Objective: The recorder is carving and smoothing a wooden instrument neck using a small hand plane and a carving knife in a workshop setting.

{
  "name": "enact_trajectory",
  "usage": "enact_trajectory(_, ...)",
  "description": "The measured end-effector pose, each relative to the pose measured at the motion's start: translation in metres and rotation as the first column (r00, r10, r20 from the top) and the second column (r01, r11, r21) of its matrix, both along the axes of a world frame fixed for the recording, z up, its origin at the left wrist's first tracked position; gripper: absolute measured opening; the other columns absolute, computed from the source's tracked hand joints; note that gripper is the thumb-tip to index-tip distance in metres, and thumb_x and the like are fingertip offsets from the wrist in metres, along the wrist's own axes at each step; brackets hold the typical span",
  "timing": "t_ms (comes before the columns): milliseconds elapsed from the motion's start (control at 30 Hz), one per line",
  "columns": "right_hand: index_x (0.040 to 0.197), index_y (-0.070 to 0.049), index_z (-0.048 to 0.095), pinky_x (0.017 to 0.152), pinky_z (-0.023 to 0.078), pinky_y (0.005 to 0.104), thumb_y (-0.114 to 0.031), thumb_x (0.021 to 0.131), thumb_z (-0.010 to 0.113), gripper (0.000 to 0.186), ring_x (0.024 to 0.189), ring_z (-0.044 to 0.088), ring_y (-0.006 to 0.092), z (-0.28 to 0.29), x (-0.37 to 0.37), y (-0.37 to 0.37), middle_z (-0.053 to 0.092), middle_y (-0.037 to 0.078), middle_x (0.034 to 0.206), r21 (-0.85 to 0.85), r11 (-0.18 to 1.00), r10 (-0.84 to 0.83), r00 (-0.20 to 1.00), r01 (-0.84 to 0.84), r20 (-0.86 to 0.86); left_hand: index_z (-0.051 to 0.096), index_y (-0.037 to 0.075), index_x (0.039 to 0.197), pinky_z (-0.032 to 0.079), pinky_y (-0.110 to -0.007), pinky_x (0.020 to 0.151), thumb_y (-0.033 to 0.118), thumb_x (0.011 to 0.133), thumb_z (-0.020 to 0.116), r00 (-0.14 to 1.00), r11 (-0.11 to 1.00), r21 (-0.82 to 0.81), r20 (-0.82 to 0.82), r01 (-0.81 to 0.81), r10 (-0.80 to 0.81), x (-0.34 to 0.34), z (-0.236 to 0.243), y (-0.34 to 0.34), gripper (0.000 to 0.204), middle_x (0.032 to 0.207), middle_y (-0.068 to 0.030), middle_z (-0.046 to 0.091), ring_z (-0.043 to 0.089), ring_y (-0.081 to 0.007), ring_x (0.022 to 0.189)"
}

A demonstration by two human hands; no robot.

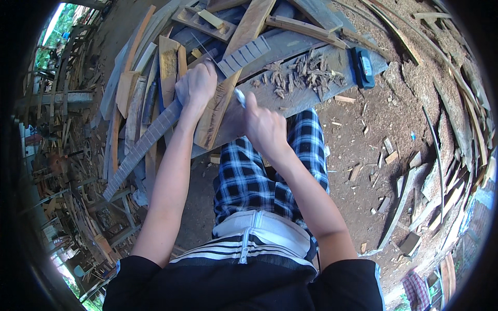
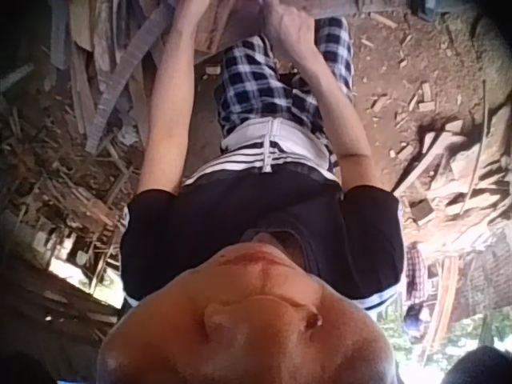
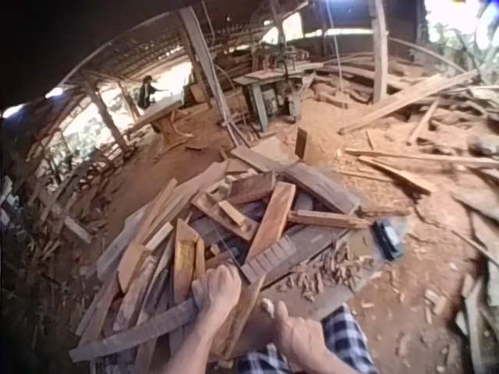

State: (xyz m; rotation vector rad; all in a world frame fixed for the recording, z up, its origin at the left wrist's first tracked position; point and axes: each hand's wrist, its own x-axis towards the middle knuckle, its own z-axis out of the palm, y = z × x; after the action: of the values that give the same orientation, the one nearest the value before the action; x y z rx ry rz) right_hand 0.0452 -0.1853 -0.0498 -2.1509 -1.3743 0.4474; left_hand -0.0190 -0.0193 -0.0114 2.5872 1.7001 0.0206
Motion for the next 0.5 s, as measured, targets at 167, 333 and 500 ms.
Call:
enact_trajectory(167, 0.106, -0.002, 0.043, 0.051, 0.049, 0.0498, -0.013, 0.088, 0.052, 0.023, 0.058, 0.062, 0.0409, 0.008, 0.005, 0.003, 0.06, 0.021, 0.06, -0.047, 0.999, 0.006, 1.0, -0.004, 0.029, 0.07, -0.002, 0.084, 0.05, -0.052, 0.081, 0.036, 0.096, 0.028, 1.0, 0.997, -0.071, 0.019, 0.009, -0.008, 0.009, 0.01, -0.007, 0.058, 0.089, -0.0265, 0.066, 0.065, -0.0437, 0.088)
enact_trajectory(333, 0.101, -0.004, 0.043, 0.051, 0.05, 0.0498, -0.013, 0.088, 0.05, 0.017, 0.059, 0.063, 0.0399, 0.009, 0.003, 0.023, 0.062, 0.021, 0.062, 0.051, 0.999, -0.017, 0.997, 0.013, 0.069, 0.07, -0.002, 0.084, 0.05, -0.051, 0.081, 0.036, 0.095, 0.029, 0.999, 0.999, -0.046, 0.044, 0.023, -0.021, 0.004, 0.003, -0.001, 0.057, 0.089, -0.0262, 0.067, 0.065, -0.0434, 0.088)
enact_trajectory(500, 0.109, -0.005, 0.043, 0.053, 0.049, 0.0526, -0.014, 0.089, 0.052, 0.024, 0.061, 0.063, 0.0418, 0.012, 0.004, -0.015, 0.061, 0.022, 0.063, -0.067, 0.998, 0.02, 0.999, -0.022, -0.03, 0.071, 0.0, 0.076, 0.053, -0.048, 0.075, 0.032, 0.096, 0.03, 0.999, 0.998, 0.055, 0.025, 0.022, -0.023, -0.001, 0.0, 0.0, 0.056, 0.081, -0.0243, 0.068, 0.068, -0.0396, 0.08)
